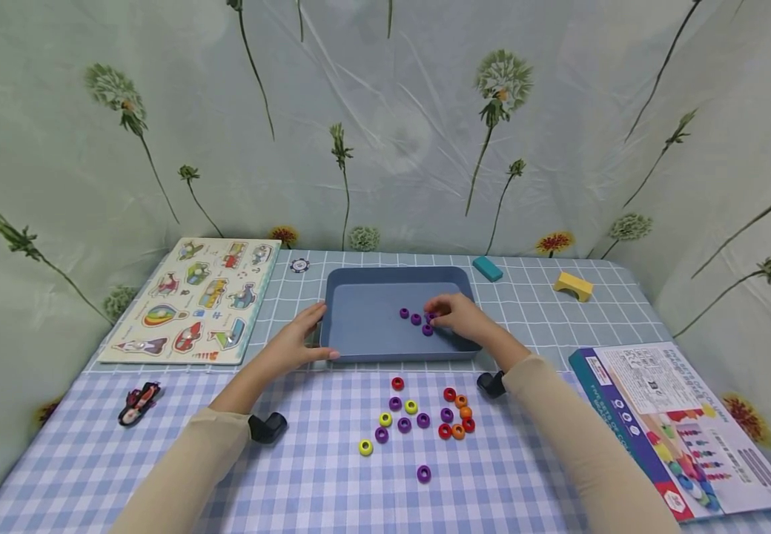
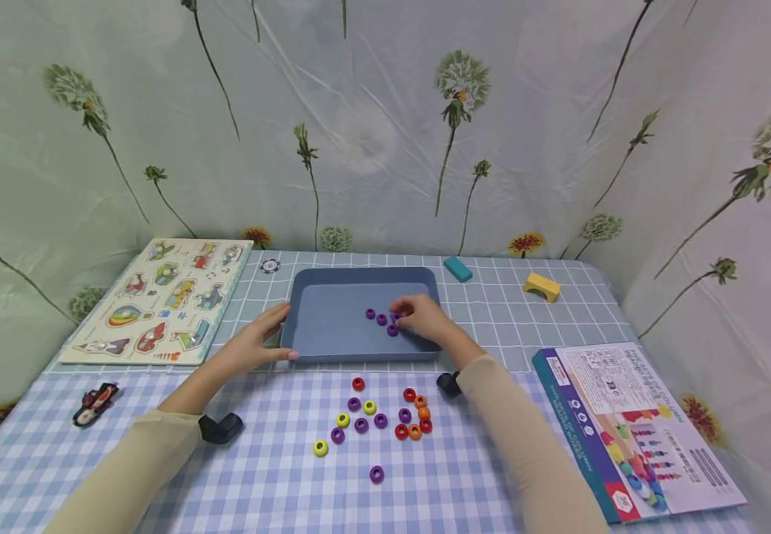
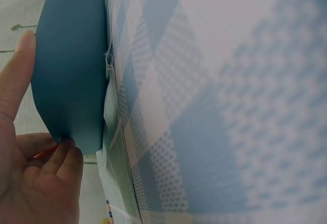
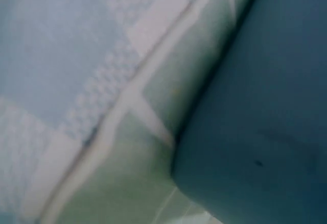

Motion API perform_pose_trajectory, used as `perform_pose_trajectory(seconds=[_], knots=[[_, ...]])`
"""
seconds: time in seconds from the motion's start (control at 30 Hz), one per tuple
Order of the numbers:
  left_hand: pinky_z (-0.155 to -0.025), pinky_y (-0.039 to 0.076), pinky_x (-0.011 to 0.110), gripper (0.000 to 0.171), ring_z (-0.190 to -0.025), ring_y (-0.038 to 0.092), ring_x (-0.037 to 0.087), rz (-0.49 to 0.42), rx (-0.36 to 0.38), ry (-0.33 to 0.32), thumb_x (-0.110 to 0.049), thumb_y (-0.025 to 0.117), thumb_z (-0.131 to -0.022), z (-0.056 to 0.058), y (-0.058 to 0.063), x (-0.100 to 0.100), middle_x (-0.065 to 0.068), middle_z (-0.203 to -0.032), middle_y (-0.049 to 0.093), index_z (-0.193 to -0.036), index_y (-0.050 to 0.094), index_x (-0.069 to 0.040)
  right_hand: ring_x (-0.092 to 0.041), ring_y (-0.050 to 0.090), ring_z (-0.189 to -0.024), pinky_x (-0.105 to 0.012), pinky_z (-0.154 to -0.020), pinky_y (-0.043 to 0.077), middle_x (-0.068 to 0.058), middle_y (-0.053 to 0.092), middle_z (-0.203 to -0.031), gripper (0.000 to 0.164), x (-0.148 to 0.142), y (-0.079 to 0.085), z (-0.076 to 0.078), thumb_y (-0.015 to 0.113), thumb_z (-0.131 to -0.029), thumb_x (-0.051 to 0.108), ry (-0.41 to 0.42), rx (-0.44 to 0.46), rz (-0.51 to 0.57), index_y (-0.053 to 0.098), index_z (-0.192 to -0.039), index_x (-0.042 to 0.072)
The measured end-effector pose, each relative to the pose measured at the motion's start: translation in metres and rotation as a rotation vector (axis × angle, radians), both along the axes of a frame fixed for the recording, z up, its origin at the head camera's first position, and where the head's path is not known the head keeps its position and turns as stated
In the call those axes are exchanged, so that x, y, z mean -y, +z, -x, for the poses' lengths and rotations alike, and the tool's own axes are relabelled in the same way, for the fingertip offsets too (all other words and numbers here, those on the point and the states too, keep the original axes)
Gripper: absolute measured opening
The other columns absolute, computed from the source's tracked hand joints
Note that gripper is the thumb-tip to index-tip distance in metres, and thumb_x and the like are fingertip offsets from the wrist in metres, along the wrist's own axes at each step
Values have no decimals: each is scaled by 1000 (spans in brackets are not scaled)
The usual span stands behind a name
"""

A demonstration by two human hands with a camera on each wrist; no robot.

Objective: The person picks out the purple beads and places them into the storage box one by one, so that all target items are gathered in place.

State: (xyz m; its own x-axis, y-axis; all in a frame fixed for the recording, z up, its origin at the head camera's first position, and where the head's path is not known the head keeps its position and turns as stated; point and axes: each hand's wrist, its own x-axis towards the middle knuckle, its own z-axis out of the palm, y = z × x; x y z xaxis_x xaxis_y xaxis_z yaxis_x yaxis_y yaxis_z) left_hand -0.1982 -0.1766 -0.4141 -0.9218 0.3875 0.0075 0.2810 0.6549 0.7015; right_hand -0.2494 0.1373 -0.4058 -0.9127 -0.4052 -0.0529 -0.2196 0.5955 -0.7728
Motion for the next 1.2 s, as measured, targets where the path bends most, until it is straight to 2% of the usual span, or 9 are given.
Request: perform_pose_trajectory(seconds=[0.1,0.27,0.33,0.43,0.53,0.7,0.87,1.0,1.2], knots=[[-92,29,37,99,-118,23,28,-1,8,2,-51,63,-59,0,0,0,10,-137,10,-132,16,-5,-17,50,-83,-30,-75,44,-10,56,-94,25,-2,7,-6,59,-75,4,22,-10,31,56,-100,2],[-92,29,36,100,-118,23,27,-4,14,-3,-54,62,-58,0,0,0,8,-137,9,-133,15,-6,-25,49,-86,-36,-78,42,-17,53,-98,28,-2,37,-41,60,-74,5,95,-45,122,53,-101,-3],[-92,29,36,100,-118,23,27,-3,10,-4,-54,62,-58,1,0,0,8,-137,9,-133,15,-6,-28,49,-86,-38,-77,42,-18,53,-97,29,-4,42,-55,60,-74,6,135,-55,155,53,-101,-3],[-92,29,37,100,-118,23,26,0,10,1,-53,62,-58,1,0,1,8,-137,10,-133,15,-7,-27,49,-86,-35,-77,43,-12,54,-97,31,-11,34,-68,62,-74,13,204,-71,160,53,-101,1],[-92,29,37,100,-118,23,27,0,8,2,-53,63,-58,1,1,1,8,-137,10,-133,16,-6,-26,50,-87,-32,-78,43,-10,54,-99,33,-17,26,-80,63,-73,18,259,-49,148,53,-102,3],[-92,29,37,100,-118,23,27,-5,3,-4,-53,62,-59,1,0,1,9,-137,10,-132,16,-5,-22,50,-84,-30,-76,44,-9,54,-97,31,-22,18,-98,63,-73,14,310,79,112,54,-102,4],[-92,29,37,100,-118,23,27,-6,3,-3,-53,62,-58,1,0,1,9,-137,10,-132,16,-5,-19,51,-79,-26,-72,46,-5,55,-92,25,-23,10,-105,63,-72,10,351,174,56,56,-97,6],[-92,29,36,100,-118,24,27,-8,5,-2,-53,63,-58,1,-1,1,9,-137,10,-132,16,-5,-16,51,-76,-25,-68,46,-1,56,-87,22,-23,6,-107,63,-71,8,389,159,2,59,-92,9],[-92,29,36,100,-118,24,27,-9,0,-7,-53,62,-59,1,-1,1,10,-137,10,-132,16,-4,-10,49,-72,-20,-64,45,9,54,-81,18,-22,3,-109,63,-72,11,437,47,-134,60,-89,18]])
